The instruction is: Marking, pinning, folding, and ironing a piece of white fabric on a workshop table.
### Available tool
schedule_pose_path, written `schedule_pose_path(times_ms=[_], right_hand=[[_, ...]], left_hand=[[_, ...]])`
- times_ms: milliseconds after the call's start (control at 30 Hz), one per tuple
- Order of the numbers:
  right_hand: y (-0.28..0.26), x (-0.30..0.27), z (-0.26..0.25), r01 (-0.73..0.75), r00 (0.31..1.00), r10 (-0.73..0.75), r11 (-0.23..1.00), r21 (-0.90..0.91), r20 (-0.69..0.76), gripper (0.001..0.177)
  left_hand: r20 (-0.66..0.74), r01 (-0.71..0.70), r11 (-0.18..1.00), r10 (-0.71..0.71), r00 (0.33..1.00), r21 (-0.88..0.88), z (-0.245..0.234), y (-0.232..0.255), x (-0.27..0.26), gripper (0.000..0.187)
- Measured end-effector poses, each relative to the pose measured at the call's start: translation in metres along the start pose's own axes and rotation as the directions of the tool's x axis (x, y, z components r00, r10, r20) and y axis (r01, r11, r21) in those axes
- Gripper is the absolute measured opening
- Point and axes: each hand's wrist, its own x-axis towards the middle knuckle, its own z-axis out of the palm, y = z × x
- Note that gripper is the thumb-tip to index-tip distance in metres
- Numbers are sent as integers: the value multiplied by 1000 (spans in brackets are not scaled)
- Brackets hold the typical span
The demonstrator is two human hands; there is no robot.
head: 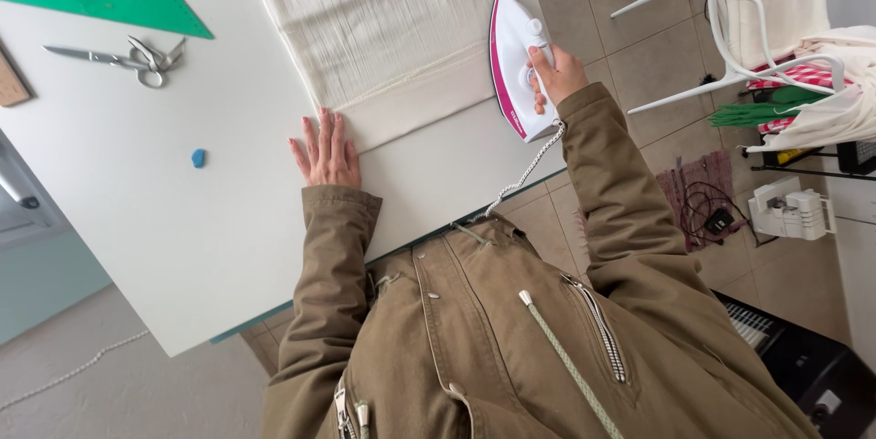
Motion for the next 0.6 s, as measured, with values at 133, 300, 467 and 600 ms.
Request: schedule_pose_path(times_ms=[133, 300, 467, 600], right_hand=[[-2, -17, 29, 22, 999, -24, 997, -72, -21, 35], [-16, -34, 118, 67, 990, -52, 991, -113, 132, 36], [-27, -51, 185, 78, 955, -19, 979, -187, 297, 44], [-24, -48, 172, 65, 957, -4, 977, -201, 291, 44]], left_hand=[[-24, -16, 998, 15, 1000, -54, -4, 1, -3, 50], [-119, -50, 996, 41, 992, -76, -2, -1, -4, 49], [-64, -80, 995, 77, 995, -52, -11, 4, 4, 48], [-18, -47, 997, 46, 999, -67, -13, 3, -2, 49]])
